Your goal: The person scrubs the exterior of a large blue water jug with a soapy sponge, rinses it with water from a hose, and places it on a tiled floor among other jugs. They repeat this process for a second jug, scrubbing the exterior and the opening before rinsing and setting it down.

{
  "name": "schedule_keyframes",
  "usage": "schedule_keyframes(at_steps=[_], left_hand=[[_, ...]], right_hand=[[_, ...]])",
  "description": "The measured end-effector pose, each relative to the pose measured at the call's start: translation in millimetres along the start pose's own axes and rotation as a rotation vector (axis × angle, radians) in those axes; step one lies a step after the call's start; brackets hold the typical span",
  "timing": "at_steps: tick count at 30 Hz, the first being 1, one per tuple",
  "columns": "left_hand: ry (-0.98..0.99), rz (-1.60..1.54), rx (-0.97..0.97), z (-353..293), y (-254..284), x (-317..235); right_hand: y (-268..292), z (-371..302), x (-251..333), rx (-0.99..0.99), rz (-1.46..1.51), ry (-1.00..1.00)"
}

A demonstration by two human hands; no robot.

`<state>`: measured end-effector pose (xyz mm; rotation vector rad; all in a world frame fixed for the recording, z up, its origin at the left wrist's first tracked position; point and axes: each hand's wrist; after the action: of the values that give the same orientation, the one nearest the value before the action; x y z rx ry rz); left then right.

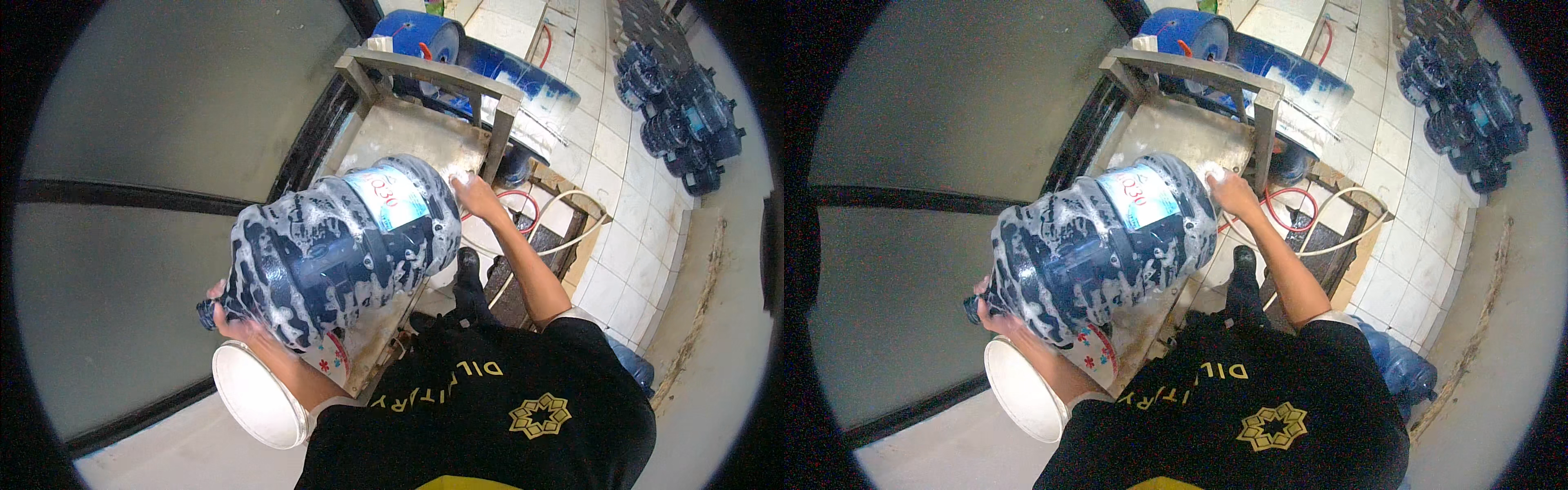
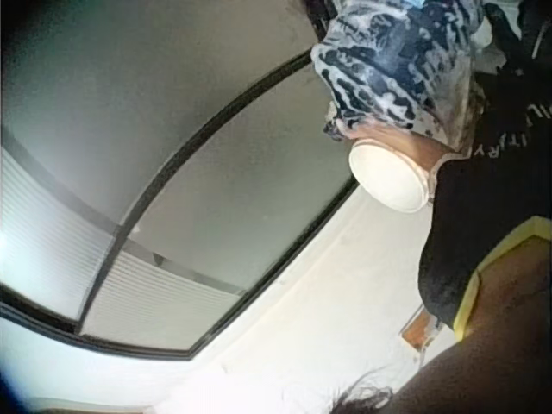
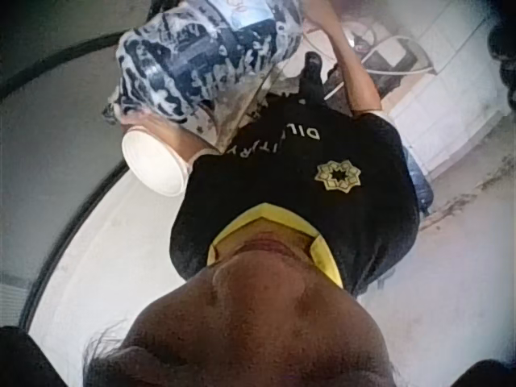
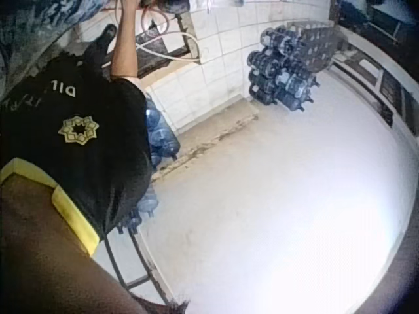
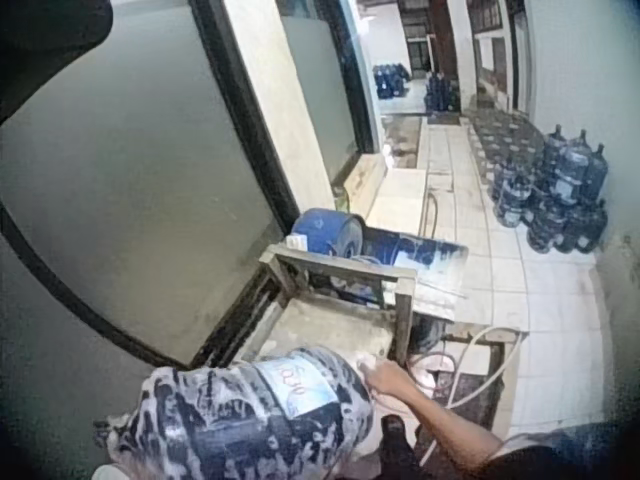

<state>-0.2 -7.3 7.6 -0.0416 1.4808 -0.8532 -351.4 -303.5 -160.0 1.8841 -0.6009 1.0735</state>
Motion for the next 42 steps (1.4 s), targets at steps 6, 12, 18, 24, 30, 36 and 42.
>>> schedule_keyframes(at_steps=[6,12,18,24,30,36,42], left_hand=[[0.025,0.099,-0.186,7.3,7.7,-8.9],[-0.007,0.199,-0.294,13.0,16.2,-2.4],[0.05,0.196,-0.333,17.3,35.8,-3.9],[0.069,0.054,-0.104,17.9,23.8,-2.4],[0.053,0.225,-0.378,24.4,21.2,-7.5],[0.05,0.245,-0.369,27.2,5.1,-7.2],[-0.04,0.211,-0.299,9.2,-7.3,3.6]], right_hand=[[3.3,-38.7,58.2,-0.252,-0.125,0.328],[-10.4,-69.8,153.8,-0.089,-0.258,0.105],[-68.4,-161.4,70.6,-0.115,0.044,0.043],[-52.7,-42.0,122.5,-0.238,-0.188,0.481],[-64.0,-105.7,161.5,-0.102,-0.125,0.191],[-72.6,-122.2,143.7,-0.214,-0.084,0.206],[-51.6,-57.4,210.5,-0.195,-0.237,0.365]])
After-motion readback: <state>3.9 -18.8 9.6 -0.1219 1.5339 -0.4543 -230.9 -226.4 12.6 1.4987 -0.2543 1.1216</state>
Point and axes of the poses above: each hand's wrist, its own z-axis towards the middle knuckle, its own y-axis out of the back of the hand, x = y × z, and after that the axes turned 10 degrees about z, right-handed
